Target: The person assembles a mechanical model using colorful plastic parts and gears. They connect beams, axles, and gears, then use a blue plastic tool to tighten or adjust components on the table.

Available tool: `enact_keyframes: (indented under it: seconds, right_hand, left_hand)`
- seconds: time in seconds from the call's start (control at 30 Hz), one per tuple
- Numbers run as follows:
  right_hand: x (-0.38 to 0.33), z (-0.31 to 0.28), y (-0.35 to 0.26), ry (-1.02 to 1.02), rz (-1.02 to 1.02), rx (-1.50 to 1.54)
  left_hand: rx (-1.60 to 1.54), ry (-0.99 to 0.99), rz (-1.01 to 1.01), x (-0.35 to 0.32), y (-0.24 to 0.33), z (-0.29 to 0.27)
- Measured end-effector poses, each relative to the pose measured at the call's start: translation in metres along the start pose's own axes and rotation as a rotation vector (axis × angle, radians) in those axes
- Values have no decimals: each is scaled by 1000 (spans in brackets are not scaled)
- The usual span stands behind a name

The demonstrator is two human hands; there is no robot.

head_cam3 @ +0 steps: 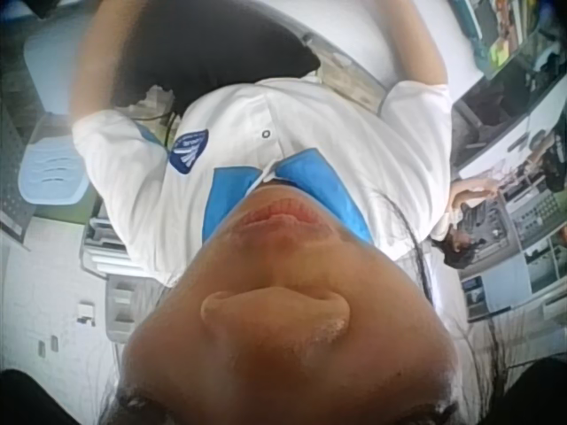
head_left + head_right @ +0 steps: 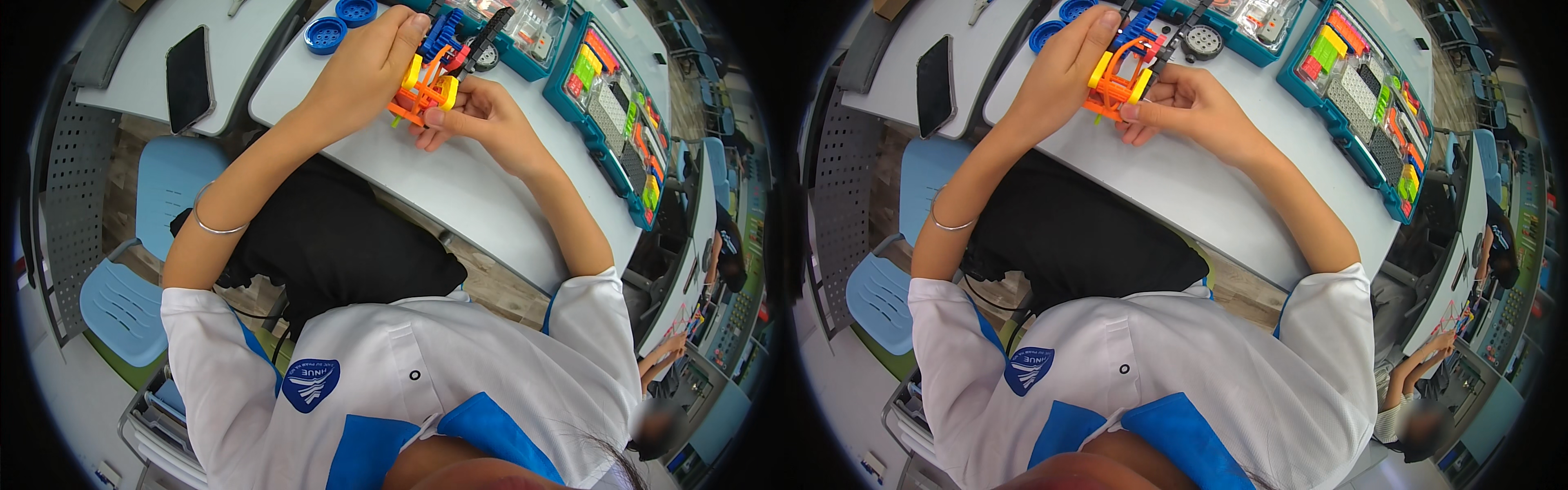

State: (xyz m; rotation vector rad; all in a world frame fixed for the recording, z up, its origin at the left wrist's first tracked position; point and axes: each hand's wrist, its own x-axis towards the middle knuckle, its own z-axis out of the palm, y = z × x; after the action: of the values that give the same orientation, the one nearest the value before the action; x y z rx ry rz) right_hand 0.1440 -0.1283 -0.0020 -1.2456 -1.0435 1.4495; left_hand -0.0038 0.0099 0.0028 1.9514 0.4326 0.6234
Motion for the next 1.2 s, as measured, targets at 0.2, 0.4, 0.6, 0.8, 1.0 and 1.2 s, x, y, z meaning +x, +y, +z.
enact_keyframes:
  seconds: [0.2, 0.4, 0.6, 0.8, 1.0, 1.2]
  right_hand:
    - [0, -2, 4, 15, -16, 18]
    - [2, 1, 6, 88, -35, 10]
    - [3, 6, 6, 111, -28, 47]
    - [4, 7, 16, 187, -144, 49]
    - [-4, 4, 1, 66, 55, -107]
    - [-4, 11, 9, 140, 45, -191]
  left_hand:
    - [21, -22, -13, 4, -3, 0]
    - [42, 76, -11, 2, 6, 3]
    - [122, 88, 15, -1, 10, 0]
    - [-28, -52, -99, -1, -3, -2]
    - [-231, -169, -269, -6, 8, -6]
    - [-262, -187, -188, -3, 7, -2]
